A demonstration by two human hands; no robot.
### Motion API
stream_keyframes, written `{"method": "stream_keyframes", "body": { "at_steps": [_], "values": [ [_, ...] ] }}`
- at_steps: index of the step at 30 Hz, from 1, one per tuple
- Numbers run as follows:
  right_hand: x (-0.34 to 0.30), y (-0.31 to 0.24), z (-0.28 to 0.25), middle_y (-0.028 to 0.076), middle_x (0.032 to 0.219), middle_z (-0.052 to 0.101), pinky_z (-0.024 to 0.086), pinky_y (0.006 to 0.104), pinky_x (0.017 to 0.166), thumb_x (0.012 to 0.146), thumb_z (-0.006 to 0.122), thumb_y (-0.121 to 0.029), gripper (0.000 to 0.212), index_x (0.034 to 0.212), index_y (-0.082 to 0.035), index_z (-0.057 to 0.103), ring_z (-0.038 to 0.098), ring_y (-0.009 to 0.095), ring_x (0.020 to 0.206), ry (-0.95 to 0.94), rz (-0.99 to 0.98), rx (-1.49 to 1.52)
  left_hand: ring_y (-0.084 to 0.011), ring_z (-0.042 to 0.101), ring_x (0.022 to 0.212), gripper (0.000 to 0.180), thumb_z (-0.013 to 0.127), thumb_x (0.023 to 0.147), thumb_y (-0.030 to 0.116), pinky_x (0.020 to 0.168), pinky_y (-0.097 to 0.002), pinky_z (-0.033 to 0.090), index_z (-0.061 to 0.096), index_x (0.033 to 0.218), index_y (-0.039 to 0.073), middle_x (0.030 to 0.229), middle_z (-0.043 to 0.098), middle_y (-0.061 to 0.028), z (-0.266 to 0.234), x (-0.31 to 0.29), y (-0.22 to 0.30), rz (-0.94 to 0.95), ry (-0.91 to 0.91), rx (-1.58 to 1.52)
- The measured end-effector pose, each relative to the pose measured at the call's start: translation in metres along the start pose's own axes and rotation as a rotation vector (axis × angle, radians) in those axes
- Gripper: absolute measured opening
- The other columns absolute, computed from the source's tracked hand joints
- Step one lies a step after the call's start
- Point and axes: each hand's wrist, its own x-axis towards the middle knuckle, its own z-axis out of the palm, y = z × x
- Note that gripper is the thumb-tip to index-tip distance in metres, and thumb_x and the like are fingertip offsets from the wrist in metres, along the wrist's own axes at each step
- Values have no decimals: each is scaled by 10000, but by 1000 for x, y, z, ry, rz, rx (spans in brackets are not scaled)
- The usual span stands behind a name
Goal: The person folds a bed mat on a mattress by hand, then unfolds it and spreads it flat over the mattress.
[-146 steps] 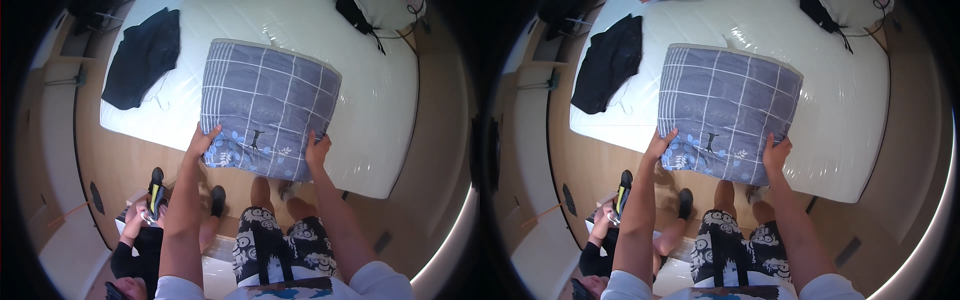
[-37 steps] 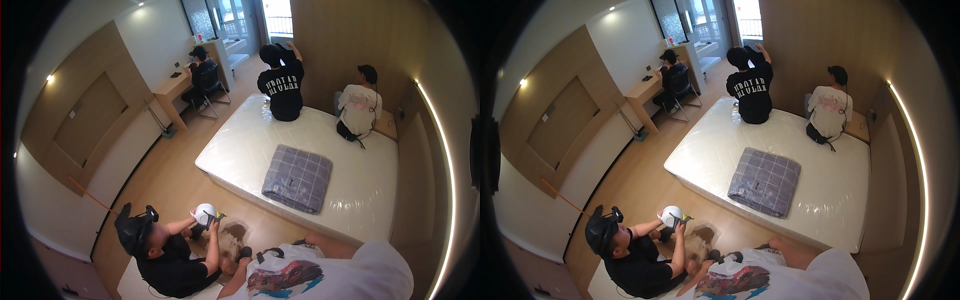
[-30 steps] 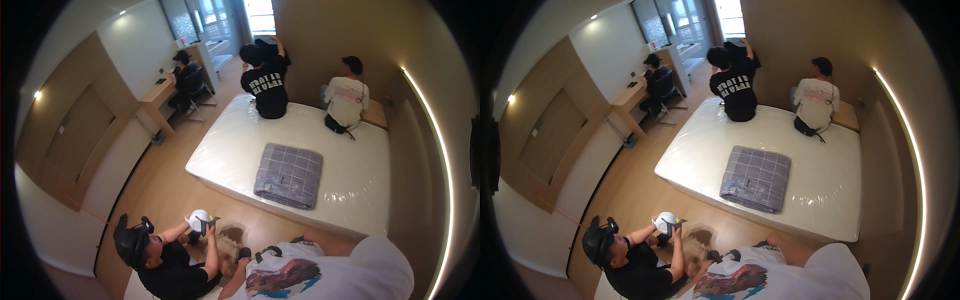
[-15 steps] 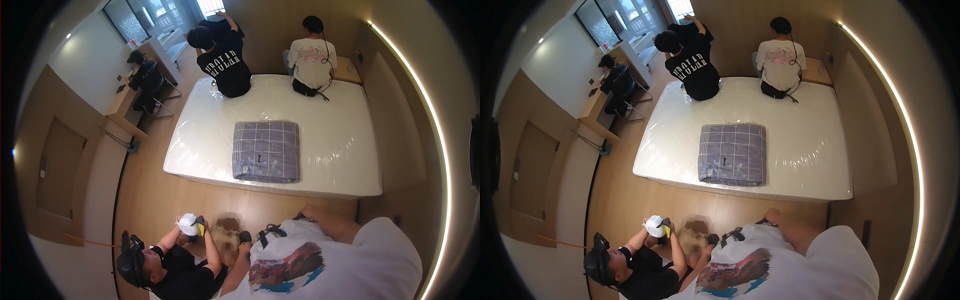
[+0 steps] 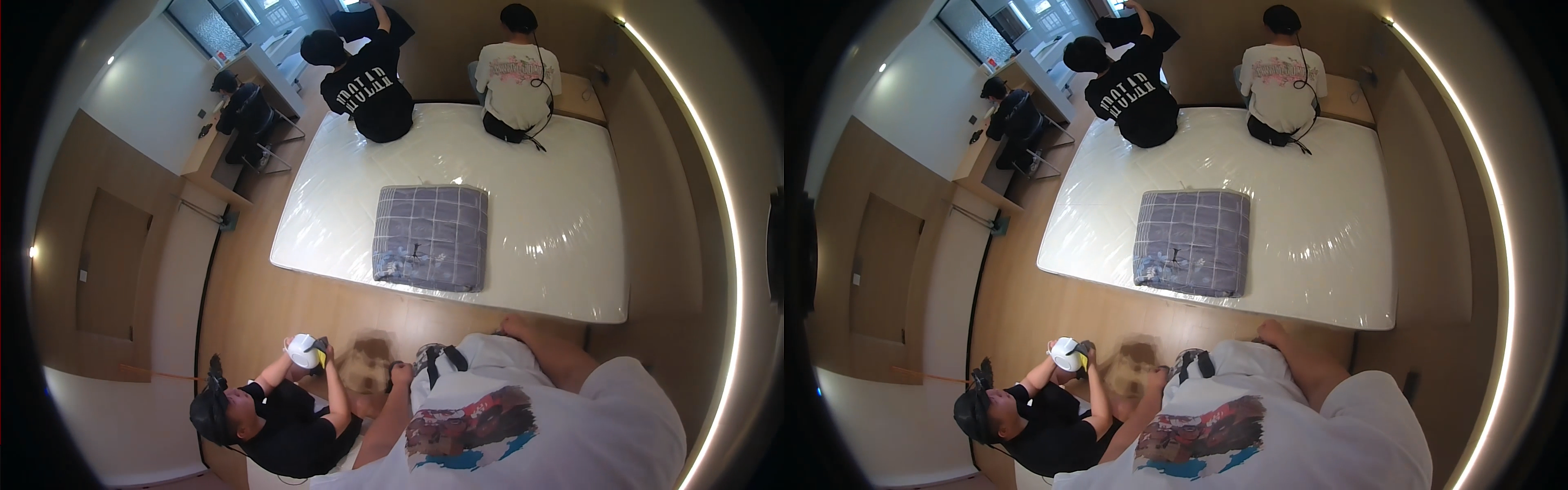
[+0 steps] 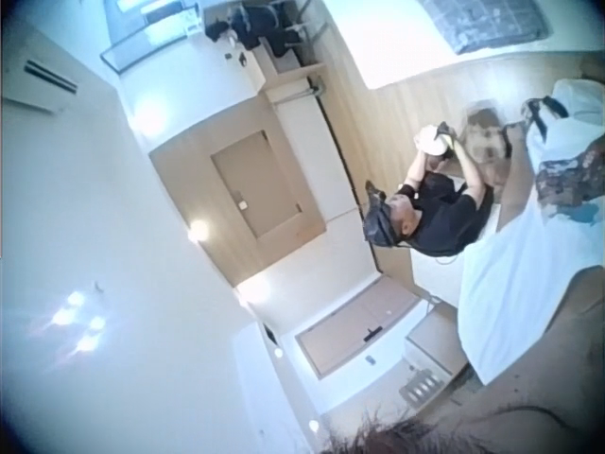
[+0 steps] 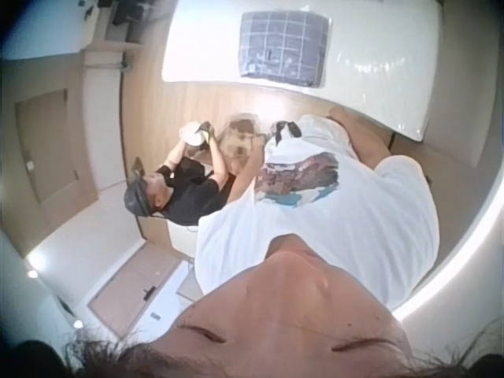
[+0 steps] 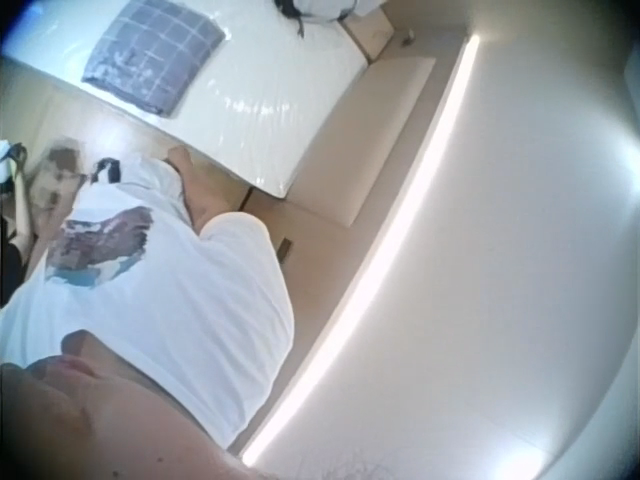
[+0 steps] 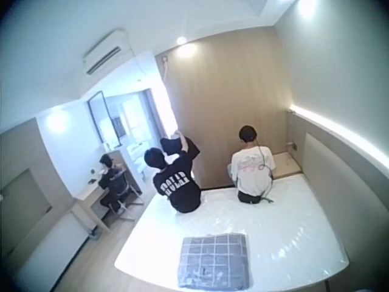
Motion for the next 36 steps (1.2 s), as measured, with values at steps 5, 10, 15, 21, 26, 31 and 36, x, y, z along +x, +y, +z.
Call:
{"method": "stream_keyframes", "body": {
  "at_steps": [5, 10, 15, 21, 26, 31, 36],
  "values": [
    [24, 34, -21, 229, 879, 646, 492, 414, 751, 753, 502, -202, 274, 826, -6, 679, 641, 330, 805, -39, -10, 4, -259, 582, 750, 285, 563, 700, 155, 690, -371, 460, 615, 854, -79, 817, 624, -197, -19, -25, 67, -22, -24, -289],
    [36, 72, -33, 131, 708, 649, 492, 361, 580, 741, 595, -155, 171, 793, -3, 655, 611, 207, 609, -31, -199, -90, -175, 570, 710, 180, 549, 794, 176, 629, -309, 457, 572, 911, 41, 823, 607, -55, -31, 7, 99, -194, -139, -769],
    [57, 153, -38, 170, 906, 655, 500, 374, 687, 715, 622, -163, 226, 890, -26, 661, 612, 298, 750, -48, -245, -619, -221, 603, 867, 291, 500, 835, 158, 743, -343, 476, 509, 1089, 16, 1035, 623, -105, -48, 57, 151, -192, -258, -809],
    [62, 214, -13, 191, 995, 637, 475, 418, 808, 763, 592, -281, 312, 942, -37, 667, 607, 346, 929, 164, -1, -142, -241, 611, 743, 512, 554, 793, 83, 597, -332, 484, 296, 1234, 74, 977, 583, -160, -48, 119, 218, -159, -234, -828],
    [35, 81, -25, 194, 991, 637, 476, 419, 806, 766, 587, -280, 311, 939, -34, 667, 608, 348, 926, 98, 190, -303, -372, 569, 891, 718, 638, 759, 187, 722, -439, 490, 234, 1351, 152, 1079, 514, -245, -45, 184, 194, 71, -155, -367],
    [28, 33, -11, 197, 986, 637, 477, 421, 803, 770, 582, -278, 310, 936, -31, 667, 609, 349, 924, 157, 329, -297, -430, 150, 1331, 769, 625, 692, 189, 1020, -513, 307, 294, 1384, 238, 1447, 92, -238, -62, 188, 236, 483, -96, 411],
    [19, 0, 7, 200, 981, 637, 477, 422, 801, 773, 577, -277, 309, 933, -28, 666, 610, 351, 921, 191, 439, -260, -411, 165, 1338, 668, 571, 742, 103, 996, -568, 297, 362, 1358, 254, 1457, 170, -163, -78, 208, 260, 946, -248, 645]
  ]
}}
